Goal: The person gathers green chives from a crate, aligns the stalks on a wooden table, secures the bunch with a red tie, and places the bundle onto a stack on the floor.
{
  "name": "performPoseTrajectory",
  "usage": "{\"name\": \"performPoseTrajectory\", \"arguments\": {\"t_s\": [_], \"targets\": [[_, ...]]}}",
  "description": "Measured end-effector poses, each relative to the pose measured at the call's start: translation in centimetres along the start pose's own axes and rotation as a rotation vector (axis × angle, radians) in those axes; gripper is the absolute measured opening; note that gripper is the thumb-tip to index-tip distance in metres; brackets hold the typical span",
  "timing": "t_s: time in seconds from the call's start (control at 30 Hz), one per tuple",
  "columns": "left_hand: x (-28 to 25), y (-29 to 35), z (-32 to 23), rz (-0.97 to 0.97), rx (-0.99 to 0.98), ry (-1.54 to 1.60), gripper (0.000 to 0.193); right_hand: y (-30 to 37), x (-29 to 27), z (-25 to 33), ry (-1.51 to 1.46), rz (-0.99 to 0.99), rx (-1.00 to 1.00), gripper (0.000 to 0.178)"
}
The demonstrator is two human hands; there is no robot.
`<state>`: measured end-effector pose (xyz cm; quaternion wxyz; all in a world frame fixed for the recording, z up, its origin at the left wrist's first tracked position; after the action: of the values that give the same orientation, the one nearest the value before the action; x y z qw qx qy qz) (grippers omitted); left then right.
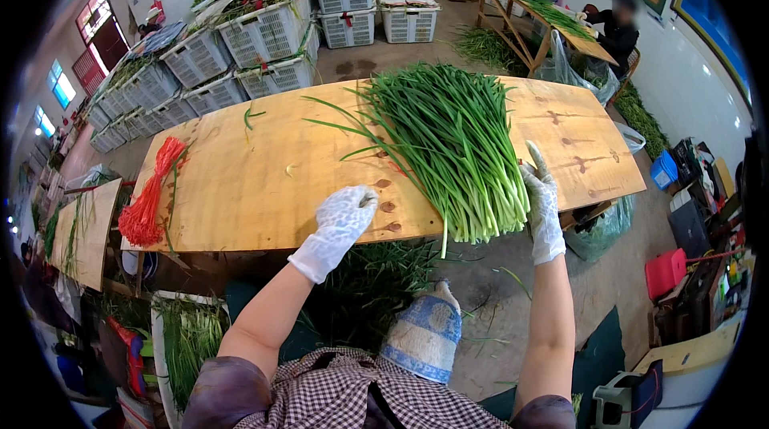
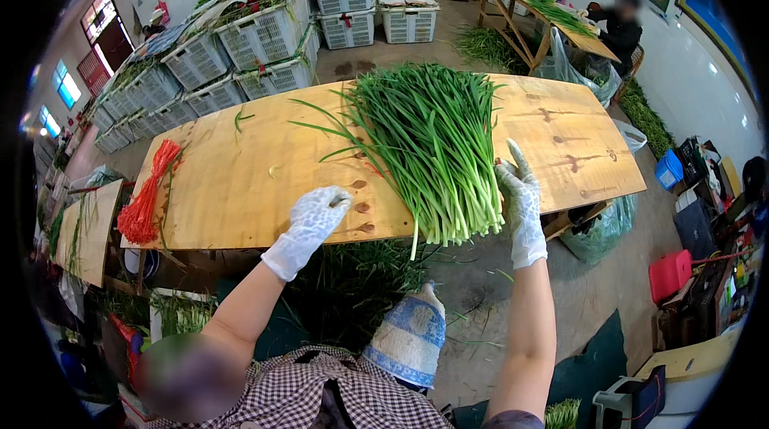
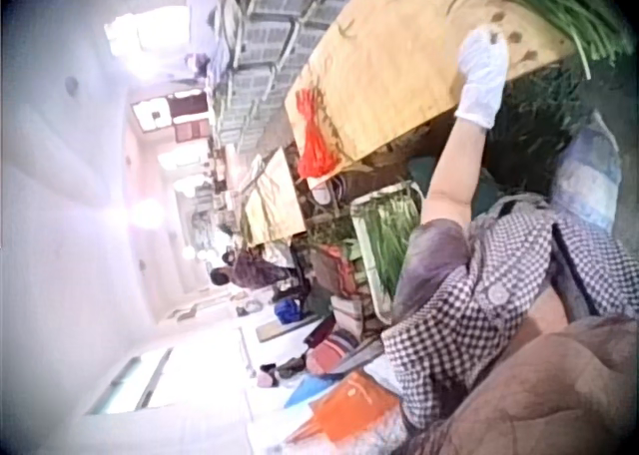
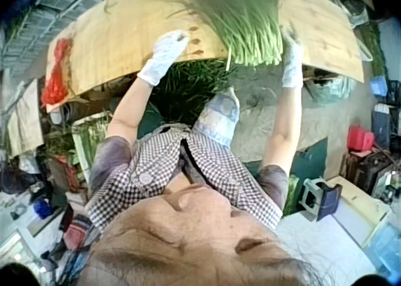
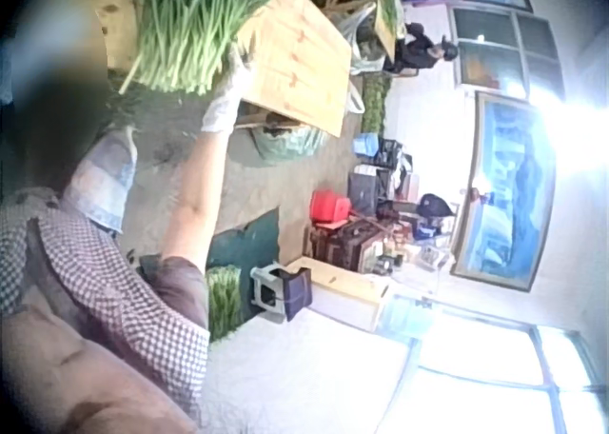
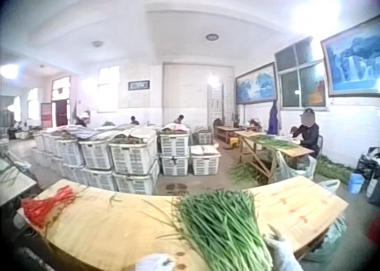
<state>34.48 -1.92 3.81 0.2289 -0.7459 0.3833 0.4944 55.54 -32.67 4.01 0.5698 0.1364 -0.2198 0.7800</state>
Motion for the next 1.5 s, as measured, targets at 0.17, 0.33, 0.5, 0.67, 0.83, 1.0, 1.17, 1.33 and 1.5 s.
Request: {"name": "performPoseTrajectory", "arguments": {"t_s": [0.17,0.33,0.5,0.67,0.83,1.0,1.17,1.33,1.5], "targets": [[-0.1,-4.6,-2.0,-0.08,-0.121,0.087,0.032,-0.2,-1.0,-0.7,0.019,-0.064,-0.001,0.044],[1.7,-6.2,-3.2,0.053,-0.121,0.194,0.027,-1.1,-2.1,-1.9,0.125,-0.087,-0.007,0.029],[4.7,-3.5,-3.1,0.326,-0.089,0.536,0.021,-1.5,-4.5,-1.6,0.424,-0.029,-0.15,0.024],[4.6,-5.5,-5.2,0.448,-0.185,1.553,0.014,-2.7,-2.3,1.3,0.344,-0.107,-0.231,0.023],[1.5,-7.2,-12.2,0.445,-0.209,1.501,0.017,-3.2,5.4,3.2,0.395,0.265,-0.266,0.015],[-2.5,-6.8,-18.2,0.204,0.179,0.321,0.075,-2.3,9.0,0.1,0.693,0.365,-0.288,0.016],[-2.5,-5.7,-19.5,0.147,0.326,-0.076,0.079,-2.5,4.4,-2.0,0.252,0.299,0.136,0.018],[-1.7,-6.1,-19.8,0.127,0.367,-0.198,0.08,-3.5,3.3,1.9,0.537,0.418,-0.004,0.016],[-0.7,-4.8,-22.0,0.256,0.392,-0.268,0.075,-3.2,11.5,1.3,0.791,0.579,-0.292,0.019]]}}
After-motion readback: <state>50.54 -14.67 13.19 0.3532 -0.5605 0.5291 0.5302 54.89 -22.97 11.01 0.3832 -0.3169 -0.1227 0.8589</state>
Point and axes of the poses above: each hand's wrist, its own y-axis away from the middle knuckle, its own x-axis out of the palm, z = x × y, the point moved 9 cm from there along -y, towards the middle knuckle, and after that the axes turned 8 degrees about -x, right-handed, at the moved point
